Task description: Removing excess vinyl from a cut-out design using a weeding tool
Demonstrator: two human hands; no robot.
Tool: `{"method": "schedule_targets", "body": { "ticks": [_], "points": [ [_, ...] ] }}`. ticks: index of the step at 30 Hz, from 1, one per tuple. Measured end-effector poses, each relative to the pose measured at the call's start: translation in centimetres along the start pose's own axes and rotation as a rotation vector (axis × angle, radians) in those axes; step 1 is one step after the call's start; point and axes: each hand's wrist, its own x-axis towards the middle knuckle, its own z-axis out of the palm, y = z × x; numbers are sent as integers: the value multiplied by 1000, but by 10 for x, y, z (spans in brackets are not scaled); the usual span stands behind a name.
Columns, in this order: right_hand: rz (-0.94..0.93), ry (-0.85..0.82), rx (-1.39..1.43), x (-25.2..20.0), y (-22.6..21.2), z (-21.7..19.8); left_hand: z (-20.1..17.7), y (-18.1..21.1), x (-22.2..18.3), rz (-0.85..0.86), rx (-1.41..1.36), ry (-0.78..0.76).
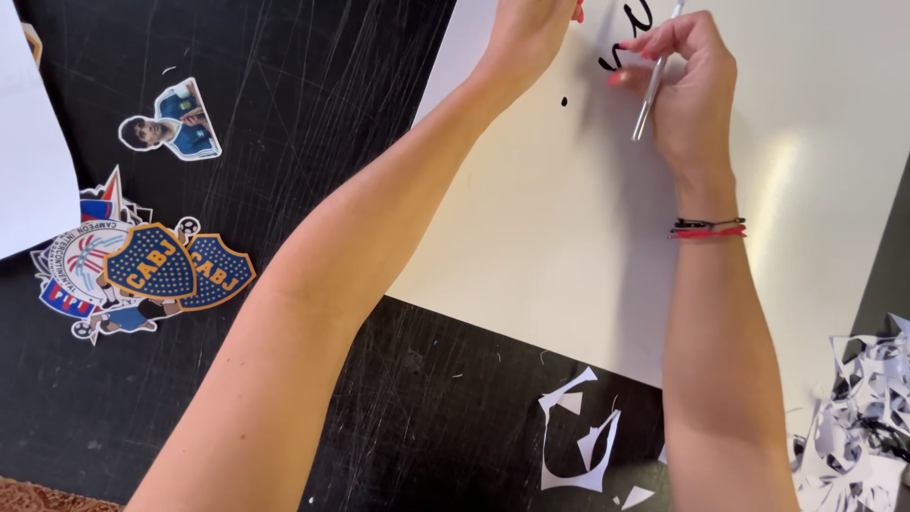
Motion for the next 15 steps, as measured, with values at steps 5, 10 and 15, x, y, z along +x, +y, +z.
{"method": "schedule_targets", "body": {
  "ticks": [5, 10, 15],
  "points": [
    [70, 202, -181, -15, -27, 2, -1, 1, -6, 46, 24, -58],
    [-173, 128, -430, -57, -21, 13, -2, 7, -5, 271, 132, -195],
    [-320, 110, -507, -72, -18, 22, -14, 25, -19, 328, 165, -370]
  ]
}}
